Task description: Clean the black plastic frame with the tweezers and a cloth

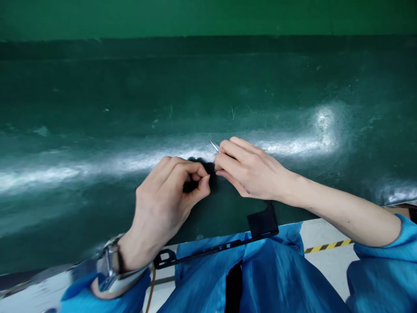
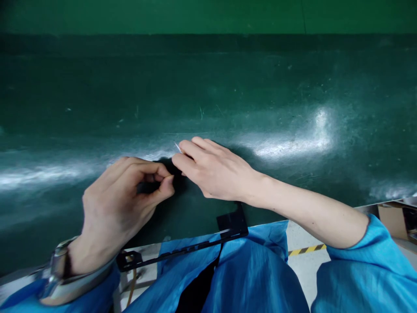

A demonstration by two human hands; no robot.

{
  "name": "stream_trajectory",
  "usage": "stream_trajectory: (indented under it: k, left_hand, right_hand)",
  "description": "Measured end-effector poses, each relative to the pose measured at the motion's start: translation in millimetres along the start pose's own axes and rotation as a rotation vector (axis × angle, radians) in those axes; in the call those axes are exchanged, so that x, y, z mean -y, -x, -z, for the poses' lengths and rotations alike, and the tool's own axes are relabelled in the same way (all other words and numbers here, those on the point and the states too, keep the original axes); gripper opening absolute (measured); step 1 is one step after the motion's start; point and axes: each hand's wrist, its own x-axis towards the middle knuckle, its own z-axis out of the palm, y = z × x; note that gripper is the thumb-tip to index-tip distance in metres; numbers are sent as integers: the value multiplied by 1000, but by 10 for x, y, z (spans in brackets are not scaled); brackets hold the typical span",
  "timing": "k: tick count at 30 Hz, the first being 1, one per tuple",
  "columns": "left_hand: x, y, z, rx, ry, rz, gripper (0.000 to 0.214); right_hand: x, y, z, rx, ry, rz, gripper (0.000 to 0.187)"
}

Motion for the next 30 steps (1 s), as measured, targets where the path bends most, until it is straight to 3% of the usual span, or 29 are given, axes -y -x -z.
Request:
stream_trajectory:
  k: [6,14,22,30]
  left_hand:
    - [3,41,120,-12,13,25,12]
    - [29,49,70,52,-33,-24,16]
    - [-12,55,65,43,-52,-30,19]
    - [34,90,175,-37,3,99,16]
  right_hand:
    - [6,-8,11,55,10,-7,9]
    - [12,-16,24,98,-9,-26,12]
    - [17,-20,19,53,-3,-20,10]
    - [10,2,-4,26,-7,-16,14]
